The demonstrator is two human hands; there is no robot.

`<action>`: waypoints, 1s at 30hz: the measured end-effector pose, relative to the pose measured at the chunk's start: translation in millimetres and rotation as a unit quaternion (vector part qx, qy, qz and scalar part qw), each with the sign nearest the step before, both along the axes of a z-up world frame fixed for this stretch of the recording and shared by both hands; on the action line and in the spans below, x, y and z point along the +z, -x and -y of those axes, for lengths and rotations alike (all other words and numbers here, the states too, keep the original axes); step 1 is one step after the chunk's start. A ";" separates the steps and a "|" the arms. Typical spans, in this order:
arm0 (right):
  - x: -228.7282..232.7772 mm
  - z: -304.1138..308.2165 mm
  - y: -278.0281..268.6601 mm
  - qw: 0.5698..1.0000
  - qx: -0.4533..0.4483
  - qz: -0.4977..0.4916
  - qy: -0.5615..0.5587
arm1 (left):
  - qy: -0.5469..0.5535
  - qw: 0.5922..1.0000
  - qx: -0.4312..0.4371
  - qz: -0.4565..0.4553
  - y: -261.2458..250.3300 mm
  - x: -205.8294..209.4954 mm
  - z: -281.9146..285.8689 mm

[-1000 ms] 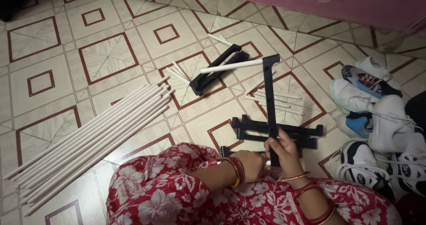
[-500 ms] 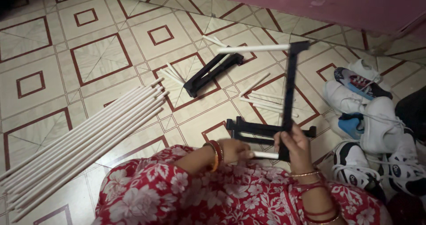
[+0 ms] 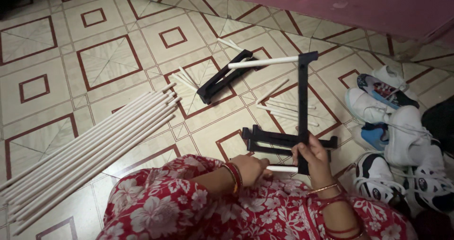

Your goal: The person assembles a plastic rack by hand, picking up white tubes and inserting them into the sockets of black plastic connectors while sitting on the floor.

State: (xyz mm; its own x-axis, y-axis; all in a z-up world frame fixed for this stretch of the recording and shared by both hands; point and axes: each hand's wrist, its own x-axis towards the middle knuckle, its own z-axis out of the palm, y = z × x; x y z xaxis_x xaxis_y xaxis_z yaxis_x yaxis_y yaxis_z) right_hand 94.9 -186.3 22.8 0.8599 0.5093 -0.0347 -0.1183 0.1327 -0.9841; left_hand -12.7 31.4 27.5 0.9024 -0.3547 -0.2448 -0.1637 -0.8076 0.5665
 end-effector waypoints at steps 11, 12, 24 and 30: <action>6.5 -2.1 2.7 0.999 -0.015 0.037 -0.016 | -0.059 0.995 -0.001 0.082 -12.2 5.7 -10.1; 5.5 -2.4 1.7 0.998 -0.016 0.067 -0.012 | -0.060 0.993 -0.013 0.103 -15.3 5.4 -11.8; 28.2 8.3 0.2 0.955 -0.144 0.252 0.064 | 0.284 0.906 0.262 0.169 -49.5 7.2 -51.3; 43.9 0.1 0.9 0.864 -0.205 0.432 0.156 | 0.655 0.653 0.380 -0.002 -54.5 39.1 -107.0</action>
State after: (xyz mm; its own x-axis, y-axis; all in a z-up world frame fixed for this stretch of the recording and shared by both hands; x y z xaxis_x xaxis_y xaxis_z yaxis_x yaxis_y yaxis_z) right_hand 94.0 -186.4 66.8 0.7391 0.2376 0.6304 0.6731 -0.2986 -0.6766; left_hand 41.8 138.4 66.6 0.9399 0.2875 -0.1842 0.0064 0.5245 0.8514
